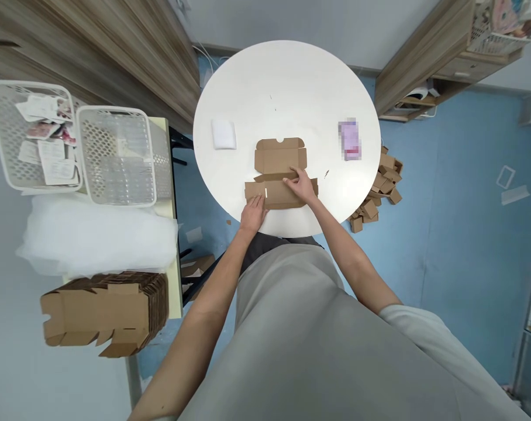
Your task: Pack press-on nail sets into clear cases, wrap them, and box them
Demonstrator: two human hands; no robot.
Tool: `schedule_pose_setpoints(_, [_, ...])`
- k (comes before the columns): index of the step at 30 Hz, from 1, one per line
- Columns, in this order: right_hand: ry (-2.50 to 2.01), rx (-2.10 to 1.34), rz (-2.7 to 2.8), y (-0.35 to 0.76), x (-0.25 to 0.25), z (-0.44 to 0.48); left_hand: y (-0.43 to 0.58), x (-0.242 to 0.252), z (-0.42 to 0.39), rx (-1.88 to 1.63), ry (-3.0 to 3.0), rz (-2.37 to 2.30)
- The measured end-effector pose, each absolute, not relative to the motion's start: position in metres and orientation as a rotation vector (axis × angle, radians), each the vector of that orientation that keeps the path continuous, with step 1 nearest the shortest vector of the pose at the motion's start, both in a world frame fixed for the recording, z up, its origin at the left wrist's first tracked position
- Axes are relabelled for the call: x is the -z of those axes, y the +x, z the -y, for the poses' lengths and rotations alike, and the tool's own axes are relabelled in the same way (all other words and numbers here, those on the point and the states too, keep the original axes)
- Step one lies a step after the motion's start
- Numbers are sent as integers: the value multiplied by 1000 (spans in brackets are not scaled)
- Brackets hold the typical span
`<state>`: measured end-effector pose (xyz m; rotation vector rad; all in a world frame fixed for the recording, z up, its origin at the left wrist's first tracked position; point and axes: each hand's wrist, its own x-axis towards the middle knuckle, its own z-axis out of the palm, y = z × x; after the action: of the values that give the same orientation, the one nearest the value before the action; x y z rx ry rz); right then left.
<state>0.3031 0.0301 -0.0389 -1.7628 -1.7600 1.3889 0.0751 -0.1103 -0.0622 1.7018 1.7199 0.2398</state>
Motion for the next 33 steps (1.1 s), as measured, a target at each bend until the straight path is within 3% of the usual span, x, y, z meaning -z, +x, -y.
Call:
schedule_pose_setpoints(13, [-1656, -1394, 2445, 337, 35, 29, 79, 49, 100, -364, 1356, -1930])
schedule_pose_setpoints(25, [-1753, -1283, 2433, 328, 33, 20, 76, 37, 80, -188, 1548, -1887])
schedule_pose_setpoints(33, [-1774, -1312, 2391, 323, 26, 26, 71, 32, 91, -321, 1506, -1896])
